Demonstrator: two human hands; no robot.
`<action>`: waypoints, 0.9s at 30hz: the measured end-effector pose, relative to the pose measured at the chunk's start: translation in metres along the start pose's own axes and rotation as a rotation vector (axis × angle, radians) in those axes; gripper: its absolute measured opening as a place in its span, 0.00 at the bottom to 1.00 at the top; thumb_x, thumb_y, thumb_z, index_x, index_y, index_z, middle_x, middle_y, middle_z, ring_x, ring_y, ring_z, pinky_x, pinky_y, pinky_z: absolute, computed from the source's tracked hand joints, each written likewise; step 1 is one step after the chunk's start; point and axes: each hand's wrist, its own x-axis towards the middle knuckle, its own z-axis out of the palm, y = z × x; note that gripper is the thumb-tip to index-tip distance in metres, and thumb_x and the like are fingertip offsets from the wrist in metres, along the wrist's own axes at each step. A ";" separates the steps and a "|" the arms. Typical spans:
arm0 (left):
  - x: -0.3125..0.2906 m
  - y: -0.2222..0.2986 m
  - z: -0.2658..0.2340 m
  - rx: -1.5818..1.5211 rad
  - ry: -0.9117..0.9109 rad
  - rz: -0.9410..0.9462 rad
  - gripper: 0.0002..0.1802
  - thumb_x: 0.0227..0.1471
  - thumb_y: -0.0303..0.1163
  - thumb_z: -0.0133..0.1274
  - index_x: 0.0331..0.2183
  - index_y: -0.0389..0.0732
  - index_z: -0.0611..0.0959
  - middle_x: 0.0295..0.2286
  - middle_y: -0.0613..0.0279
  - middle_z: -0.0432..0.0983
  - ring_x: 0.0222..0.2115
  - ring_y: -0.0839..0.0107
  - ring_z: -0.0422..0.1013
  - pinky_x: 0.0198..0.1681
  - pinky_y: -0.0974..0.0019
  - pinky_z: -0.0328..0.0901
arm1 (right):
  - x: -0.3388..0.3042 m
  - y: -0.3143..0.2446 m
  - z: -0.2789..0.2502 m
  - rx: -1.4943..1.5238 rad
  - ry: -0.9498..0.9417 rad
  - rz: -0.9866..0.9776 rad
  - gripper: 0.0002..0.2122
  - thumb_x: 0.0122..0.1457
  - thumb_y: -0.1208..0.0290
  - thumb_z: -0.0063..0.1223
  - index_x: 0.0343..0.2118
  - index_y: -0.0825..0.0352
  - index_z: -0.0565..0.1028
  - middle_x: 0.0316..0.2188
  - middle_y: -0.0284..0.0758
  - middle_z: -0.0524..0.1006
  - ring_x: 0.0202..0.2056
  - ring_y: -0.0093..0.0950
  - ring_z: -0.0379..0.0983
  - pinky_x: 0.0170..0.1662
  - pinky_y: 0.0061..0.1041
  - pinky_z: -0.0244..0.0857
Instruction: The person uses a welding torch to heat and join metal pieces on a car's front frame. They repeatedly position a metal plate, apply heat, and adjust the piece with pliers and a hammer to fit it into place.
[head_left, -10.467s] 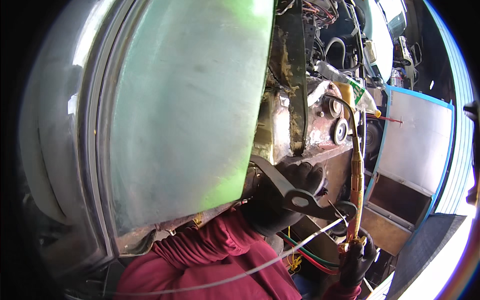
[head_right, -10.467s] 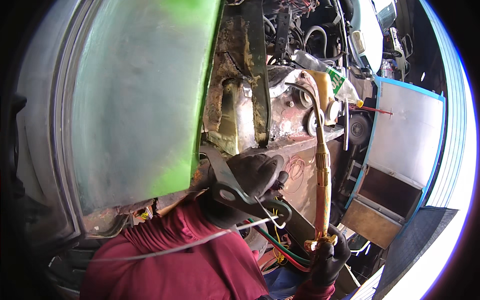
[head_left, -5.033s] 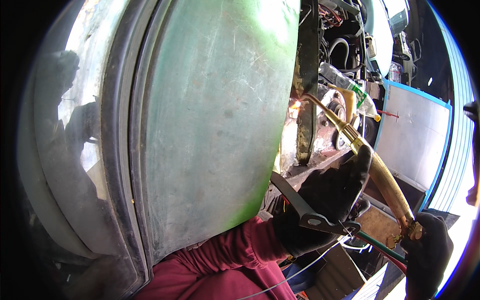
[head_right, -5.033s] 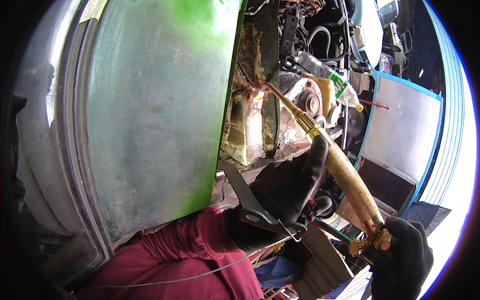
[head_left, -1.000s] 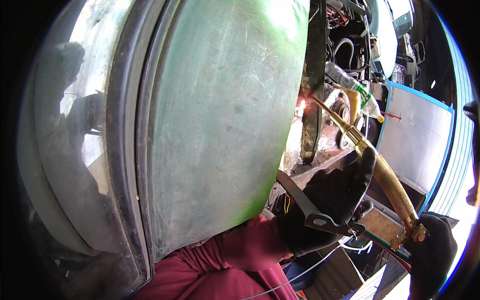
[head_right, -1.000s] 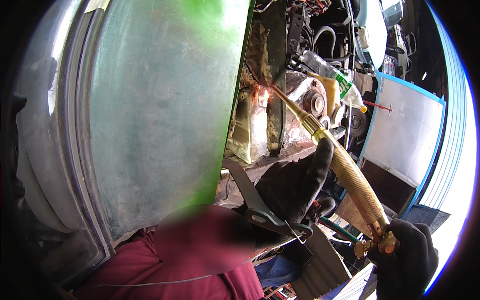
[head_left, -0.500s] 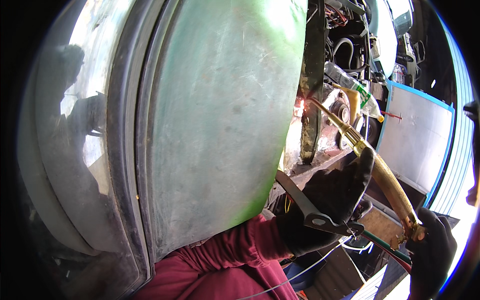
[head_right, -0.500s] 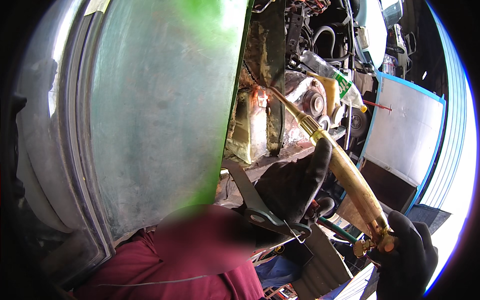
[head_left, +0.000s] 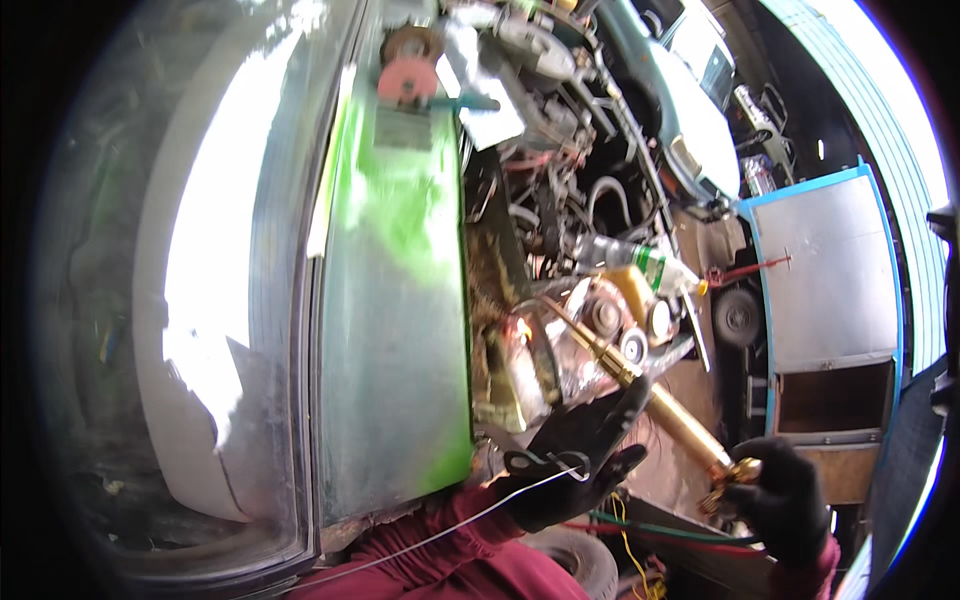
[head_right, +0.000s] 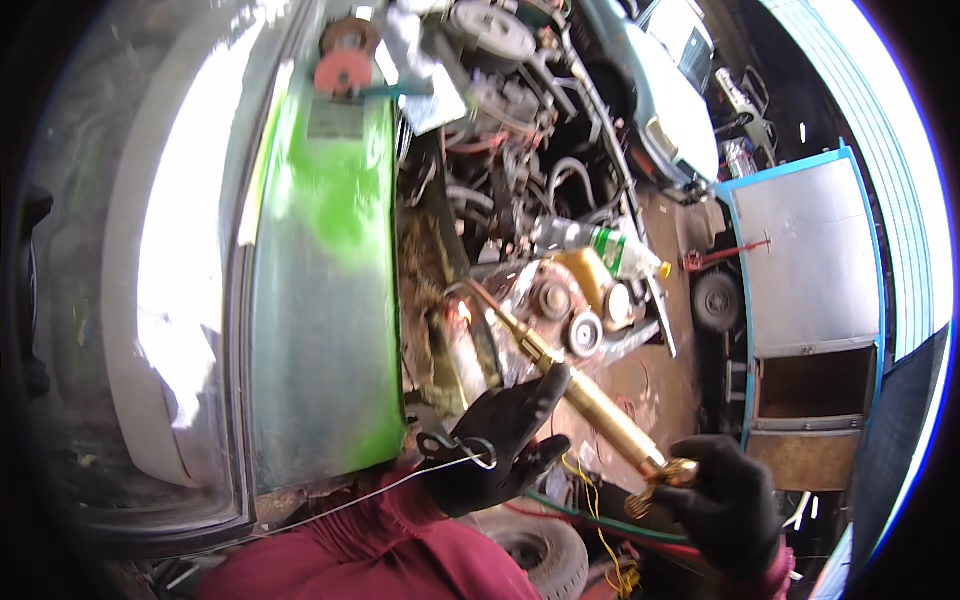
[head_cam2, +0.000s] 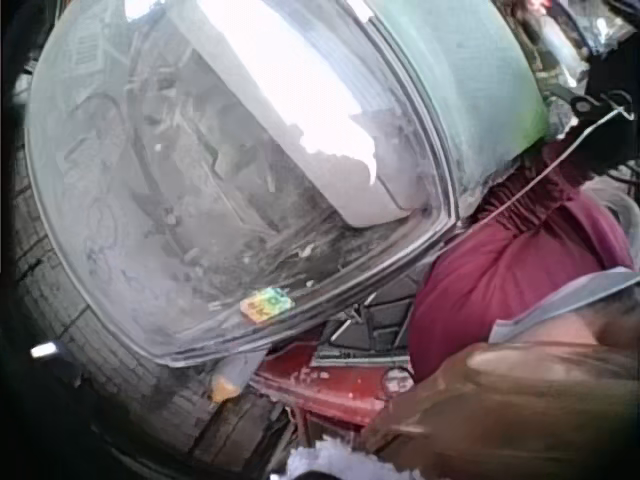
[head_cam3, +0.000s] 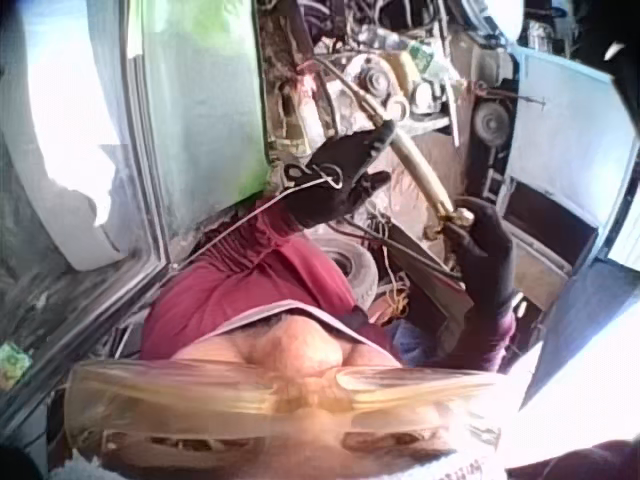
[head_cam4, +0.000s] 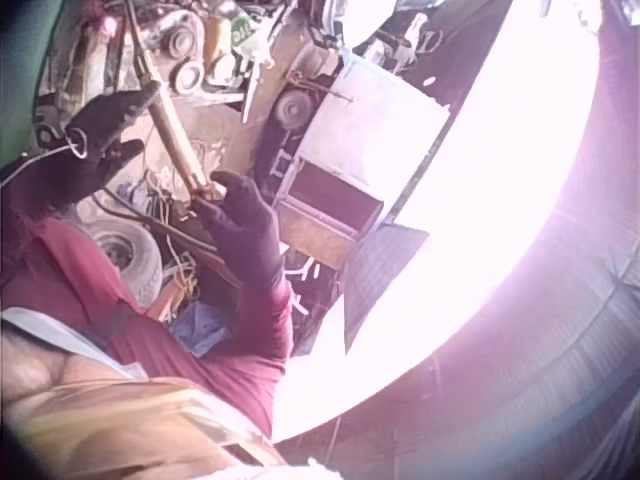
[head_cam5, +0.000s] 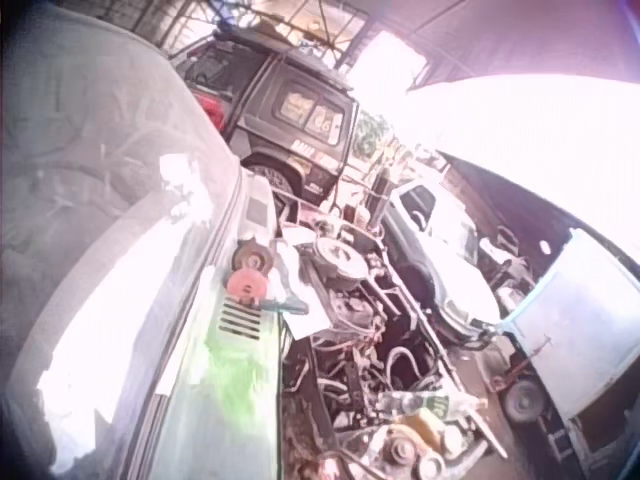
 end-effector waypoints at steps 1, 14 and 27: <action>0.000 0.002 0.001 -0.027 -0.047 -0.007 0.44 0.69 0.37 0.60 0.75 0.33 0.60 0.60 0.36 0.75 0.56 0.41 0.76 0.58 0.45 0.70 | -0.002 0.018 0.001 -0.005 -0.006 -0.070 0.16 0.57 0.82 0.73 0.49 0.72 0.81 0.37 0.33 0.85 0.38 0.18 0.81 0.41 0.22 0.76; -0.021 0.019 0.070 0.406 -0.051 -0.017 0.39 0.66 0.35 0.63 0.72 0.38 0.68 0.50 0.41 0.81 0.45 0.43 0.79 0.50 0.47 0.72 | 0.094 0.248 0.054 0.713 -0.195 -0.292 0.08 0.68 0.68 0.66 0.43 0.66 0.84 0.28 0.23 0.78 0.23 0.11 0.63 0.26 0.18 0.56; -0.112 0.069 0.196 0.748 0.010 -0.372 0.43 0.65 0.34 0.60 0.76 0.49 0.64 0.57 0.42 0.77 0.54 0.45 0.76 0.60 0.47 0.70 | 0.247 0.342 0.032 0.560 -0.137 -0.745 0.17 0.62 0.66 0.77 0.44 0.70 0.81 0.33 0.27 0.80 0.35 0.19 0.72 0.41 0.24 0.70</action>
